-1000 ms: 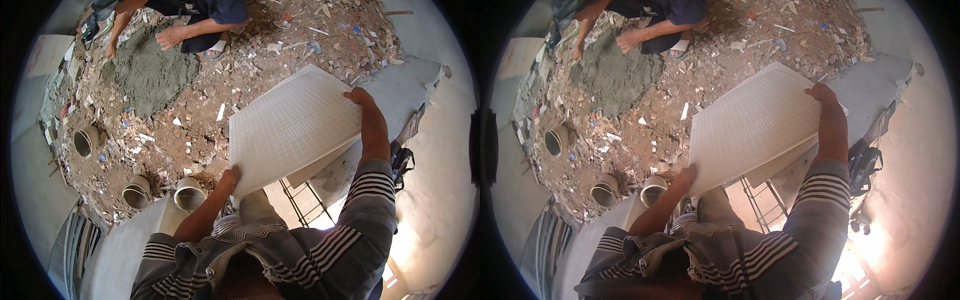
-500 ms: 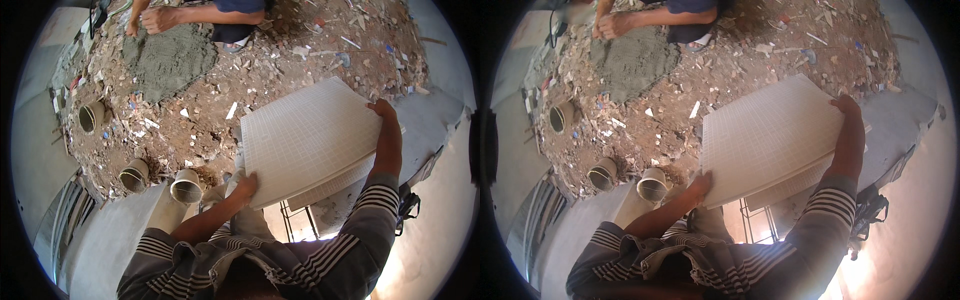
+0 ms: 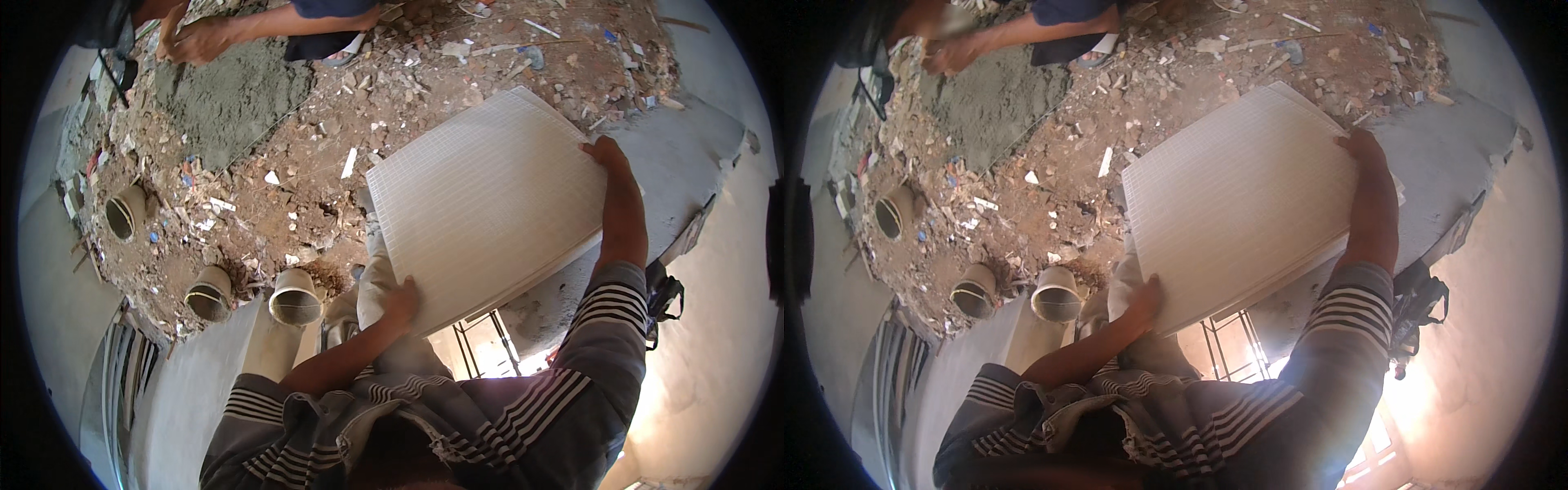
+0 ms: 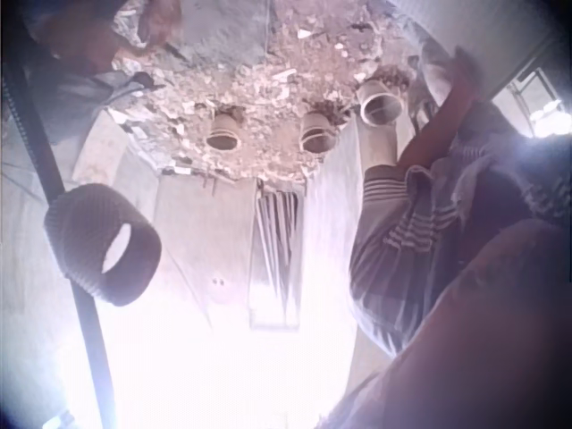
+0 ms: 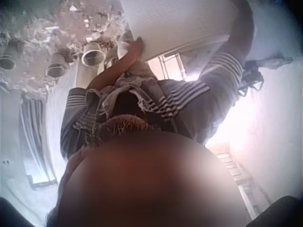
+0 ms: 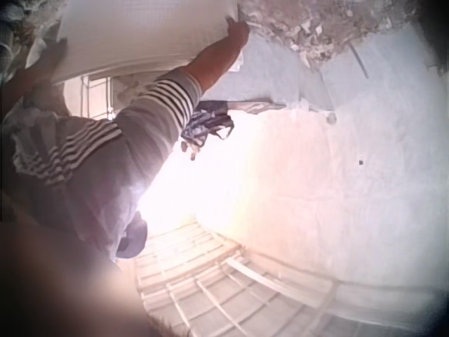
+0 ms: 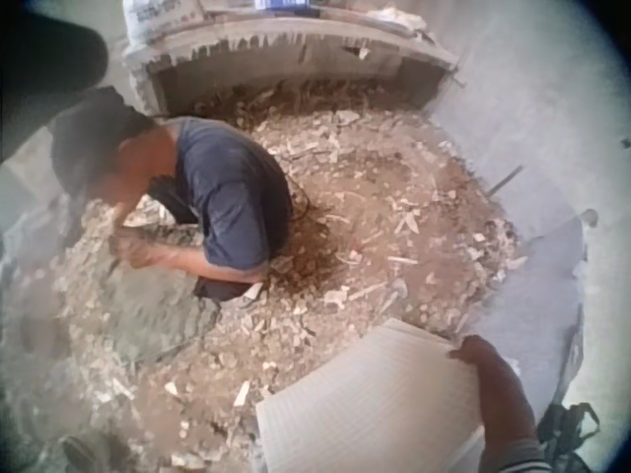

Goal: The person unpacks a large ceramic tile from its packaging and carries it to a work area. They then mix cement with a hoe, scoop it into buckets, and carry the buckets back to the interior space.

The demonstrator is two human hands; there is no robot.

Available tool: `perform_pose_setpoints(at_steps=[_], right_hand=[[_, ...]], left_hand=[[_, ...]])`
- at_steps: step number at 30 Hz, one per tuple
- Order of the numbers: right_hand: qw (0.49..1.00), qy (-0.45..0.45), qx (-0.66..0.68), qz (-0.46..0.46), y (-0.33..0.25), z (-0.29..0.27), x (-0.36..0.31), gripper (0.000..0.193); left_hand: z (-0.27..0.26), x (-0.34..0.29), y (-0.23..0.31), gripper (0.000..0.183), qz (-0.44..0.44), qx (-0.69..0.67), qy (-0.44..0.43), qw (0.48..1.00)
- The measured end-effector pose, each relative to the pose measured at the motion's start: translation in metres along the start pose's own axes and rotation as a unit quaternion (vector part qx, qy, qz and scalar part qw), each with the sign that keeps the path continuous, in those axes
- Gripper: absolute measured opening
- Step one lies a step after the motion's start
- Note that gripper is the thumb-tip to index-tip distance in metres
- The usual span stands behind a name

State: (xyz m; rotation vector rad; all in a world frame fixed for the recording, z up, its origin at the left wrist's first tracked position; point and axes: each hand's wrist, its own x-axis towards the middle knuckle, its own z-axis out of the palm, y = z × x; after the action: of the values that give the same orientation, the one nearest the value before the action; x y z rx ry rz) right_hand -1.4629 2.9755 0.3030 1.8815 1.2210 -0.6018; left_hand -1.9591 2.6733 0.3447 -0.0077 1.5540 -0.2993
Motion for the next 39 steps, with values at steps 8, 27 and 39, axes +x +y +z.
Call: perform_pose_setpoints(at_steps=[8, 27, 39], right_hand=[[0.999, 0.048, 0.006, 0.001, 0.023, 0.044, 0.003, 0.061], [0.985, 0.140, -0.060, -0.078, 0.052, 0.100, 0.005, 0.058], [0.994, 0.076, 0.006, 0.082, -0.005, 0.054, -0.042, 0.047]], left_hand=[[0.024, 0.019, -0.024, 0.065, 0.000, -0.028, -0.019, 0.999], [0.055, 0.090, -0.082, 0.046, 0.119, 0.163, -0.111, 0.973], [0.048, 0.051, -0.051, 0.057, -0.092, -0.194, -0.103, 0.971]])
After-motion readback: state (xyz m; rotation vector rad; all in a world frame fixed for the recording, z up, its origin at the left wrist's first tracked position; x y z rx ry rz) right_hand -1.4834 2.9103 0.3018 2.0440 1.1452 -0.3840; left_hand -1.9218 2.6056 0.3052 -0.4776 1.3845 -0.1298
